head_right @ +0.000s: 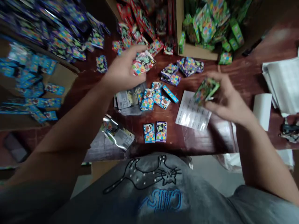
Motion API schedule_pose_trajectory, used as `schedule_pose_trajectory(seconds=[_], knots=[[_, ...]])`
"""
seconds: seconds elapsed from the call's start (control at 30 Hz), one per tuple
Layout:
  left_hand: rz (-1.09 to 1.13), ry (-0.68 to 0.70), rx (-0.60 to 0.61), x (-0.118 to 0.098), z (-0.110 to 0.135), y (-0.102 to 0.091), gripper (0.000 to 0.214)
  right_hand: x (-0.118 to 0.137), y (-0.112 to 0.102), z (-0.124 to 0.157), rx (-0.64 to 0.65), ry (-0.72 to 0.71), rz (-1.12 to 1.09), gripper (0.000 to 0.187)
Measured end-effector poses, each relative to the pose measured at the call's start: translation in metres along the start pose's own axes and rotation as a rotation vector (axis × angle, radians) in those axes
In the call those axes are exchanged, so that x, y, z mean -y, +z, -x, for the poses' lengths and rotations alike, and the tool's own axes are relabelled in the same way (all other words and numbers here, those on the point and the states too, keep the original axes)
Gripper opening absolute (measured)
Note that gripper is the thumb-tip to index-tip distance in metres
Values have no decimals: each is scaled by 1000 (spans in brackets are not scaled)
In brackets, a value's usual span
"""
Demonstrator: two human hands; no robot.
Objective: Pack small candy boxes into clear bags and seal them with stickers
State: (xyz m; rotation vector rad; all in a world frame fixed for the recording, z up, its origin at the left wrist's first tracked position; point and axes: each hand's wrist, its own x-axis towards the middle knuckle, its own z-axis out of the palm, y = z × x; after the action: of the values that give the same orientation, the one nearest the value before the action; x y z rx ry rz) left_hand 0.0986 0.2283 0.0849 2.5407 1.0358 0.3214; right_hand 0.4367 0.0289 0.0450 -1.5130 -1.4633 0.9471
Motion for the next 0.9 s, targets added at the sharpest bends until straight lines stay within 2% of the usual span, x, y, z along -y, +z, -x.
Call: schedule_pose_trajectory(seconds=[0.07,0.17,0.27,0.33,0.4,0.5,0.57,0.63,0.67,0.73,0.8,0.9], knots=[[110,181,69,-20,30,-8,71,2,21,58,136,132,-112,62],[219,461,388,-55,63,3,57,-1,52,114,263,225,-113,51],[214,606,721,-85,72,38,63,-5,68,133,248,158,107,51],[148,606,794,-97,71,59,68,-6,69,135,191,100,308,59],[97,564,711,-105,72,70,69,-5,69,137,143,51,473,78],[33,392,478,-114,88,73,62,-4,72,141,163,-8,619,108],[-23,227,362,-120,106,77,79,-6,78,143,199,-32,663,111],[-66,112,318,-126,124,87,97,-8,83,143,214,-49,690,107],[-76,87,312,-128,131,94,98,-9,85,143,219,-58,702,105],[-59,106,299,-127,141,108,92,-12,86,141,226,-77,726,103],[-8,195,282,-121,145,120,88,-14,84,140,239,-96,751,102],[45,335,277,-112,145,127,93,-15,81,140,251,-125,767,102]])
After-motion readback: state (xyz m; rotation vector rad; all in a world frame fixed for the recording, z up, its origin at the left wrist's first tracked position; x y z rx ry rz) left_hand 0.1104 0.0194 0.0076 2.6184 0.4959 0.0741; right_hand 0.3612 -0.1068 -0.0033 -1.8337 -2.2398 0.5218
